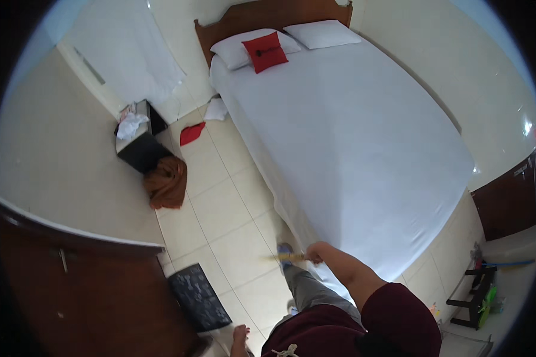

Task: The recorder cleans and prepares a hotel bed by beating pillows with a stick to remove dust and then placing them into red pillowcases.

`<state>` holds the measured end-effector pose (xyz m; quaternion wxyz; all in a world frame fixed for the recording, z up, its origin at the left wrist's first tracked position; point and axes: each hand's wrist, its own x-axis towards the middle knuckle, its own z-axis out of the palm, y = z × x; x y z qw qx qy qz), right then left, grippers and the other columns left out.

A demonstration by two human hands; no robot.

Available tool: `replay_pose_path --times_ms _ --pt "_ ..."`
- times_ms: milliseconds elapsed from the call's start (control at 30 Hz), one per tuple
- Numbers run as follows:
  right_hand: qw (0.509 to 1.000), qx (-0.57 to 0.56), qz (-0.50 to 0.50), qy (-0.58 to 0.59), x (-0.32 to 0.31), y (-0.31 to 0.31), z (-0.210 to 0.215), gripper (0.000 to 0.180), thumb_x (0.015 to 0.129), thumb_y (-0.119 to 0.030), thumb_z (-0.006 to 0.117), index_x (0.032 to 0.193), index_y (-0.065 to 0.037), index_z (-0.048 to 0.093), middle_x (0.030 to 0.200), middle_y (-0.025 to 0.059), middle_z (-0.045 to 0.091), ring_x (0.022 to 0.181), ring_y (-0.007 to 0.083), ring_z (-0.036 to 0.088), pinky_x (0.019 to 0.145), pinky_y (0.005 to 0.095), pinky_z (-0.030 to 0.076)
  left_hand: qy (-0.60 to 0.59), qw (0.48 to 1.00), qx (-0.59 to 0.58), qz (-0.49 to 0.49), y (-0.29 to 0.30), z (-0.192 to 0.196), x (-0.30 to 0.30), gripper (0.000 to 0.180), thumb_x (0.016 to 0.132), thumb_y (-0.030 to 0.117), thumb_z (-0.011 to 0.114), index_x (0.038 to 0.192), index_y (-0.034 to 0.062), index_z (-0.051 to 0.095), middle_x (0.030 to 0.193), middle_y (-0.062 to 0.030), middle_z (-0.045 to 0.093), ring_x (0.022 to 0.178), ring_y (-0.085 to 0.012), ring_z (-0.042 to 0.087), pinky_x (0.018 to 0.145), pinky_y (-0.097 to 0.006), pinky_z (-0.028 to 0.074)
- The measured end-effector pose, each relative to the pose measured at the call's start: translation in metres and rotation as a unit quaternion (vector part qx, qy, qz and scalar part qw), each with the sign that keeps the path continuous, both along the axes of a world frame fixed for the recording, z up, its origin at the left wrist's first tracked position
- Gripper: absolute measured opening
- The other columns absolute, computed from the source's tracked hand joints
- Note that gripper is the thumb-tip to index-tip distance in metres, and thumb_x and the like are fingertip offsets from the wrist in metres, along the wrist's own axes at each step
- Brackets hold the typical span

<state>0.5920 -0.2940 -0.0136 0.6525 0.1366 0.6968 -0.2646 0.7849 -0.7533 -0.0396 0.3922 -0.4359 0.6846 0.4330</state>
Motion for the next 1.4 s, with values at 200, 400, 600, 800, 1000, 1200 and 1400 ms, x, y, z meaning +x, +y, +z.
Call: replay_pose_path --times_ms 200,400,600,800,1000,1200,1400 --pt "0.898 -0.014 -0.34 0.279 -0.083 -0.019 0.05 0.042 0.08 -0.041 0.054 0.099 -0.004 0.05 0.07 0.0077 0.054 0.049 0.0187 0.049 0.045 0.0363 0.042 -0.021 1.0 0.015 0.015 -0.047 -0.014 -0.073 0.015 0.08 0.026 0.046 0.09 0.0156 0.052 0.071 0.0021 0.057 0.061 -0.0117 0.049 0.06 -0.038 0.036" --pt "0.97 -0.127 -0.186 0.092 -0.162 0.038 0.065 0.038 0.078 -0.036 0.06 0.101 -0.009 0.047 0.069 0.0042 0.05 0.049 0.0145 0.047 0.04 0.0271 0.038 -0.005 1.0 0.016 -0.013 0.019 0.035 -0.236 0.018 0.082 0.028 0.047 0.094 0.0138 0.051 0.077 -0.0003 0.059 0.067 -0.0122 0.05 0.064 -0.037 0.037" --pt "0.57 0.077 -0.732 0.365 -0.248 0.09 0.049 0.036 0.084 -0.03 0.053 0.109 -0.009 0.038 0.066 0.0062 0.049 0.05 0.0154 0.051 0.038 0.0301 0.042 0.054 0.991 0.029 -0.121 0.028 0.026 -0.348 0.032 0.083 0.03 0.049 0.108 0.0092 0.046 0.087 -0.005 0.062 0.076 -0.0161 0.055 0.067 -0.042 0.041" --pt "0.86 -0.03 -0.482 0.163 -0.341 0.084 0.027 0.032 0.083 -0.031 0.054 0.102 -0.007 0.045 0.067 0.0065 0.051 0.051 0.015 0.052 0.041 0.0302 0.043 0.018 0.981 0.057 -0.183 0.023 -0.005 -0.485 0.035 0.081 0.032 0.05 0.106 0.0085 0.048 0.087 -0.0052 0.063 0.079 -0.0178 0.057 0.066 -0.041 0.043" --pt "0.775 -0.086 -0.561 0.28 -0.429 0.043 0.069 0.038 0.082 -0.032 0.058 0.111 -0.01 0.045 0.069 0.0061 0.051 0.049 0.014 0.05 0.042 0.0293 0.044 0.068 0.991 0.054 -0.104 -0.001 0.009 -0.631 0.029 0.085 0.036 0.049 0.105 0.0159 0.046 0.091 -0.0016 0.06 0.081 -0.0141 0.051 0.072 -0.04 0.038" --pt "0.64 0.006 -0.751 0.16 -0.499 0.087 0.004 0.032 0.085 -0.035 0.05 0.097 -0.006 0.045 0.066 0.0081 0.052 0.049 0.0178 0.051 0.043 0.035 0.045 0.094 0.989 0.066 -0.091 0.041 0.033 -0.753 0.032 0.084 0.036 0.049 0.108 0.0141 0.044 0.093 -0.0024 0.058 0.084 -0.0144 0.051 0.077 -0.039 0.038" --pt "0.937 -0.098 -0.174 0.288 -0.64 -0.005 0.095 0.047 0.084 -0.036 0.051 0.12 -0.008 0.043 0.074 0.0127 0.059 0.059 0.0207 0.058 0.053 0.0333 0.046 0.046 0.996 0.065 -0.038 0.041 0.015 -0.799 0.034 0.083 0.033 0.051 0.109 0.0111 0.045 0.091 -0.0043 0.059 0.081 -0.0149 0.052 0.071 -0.039 0.039"
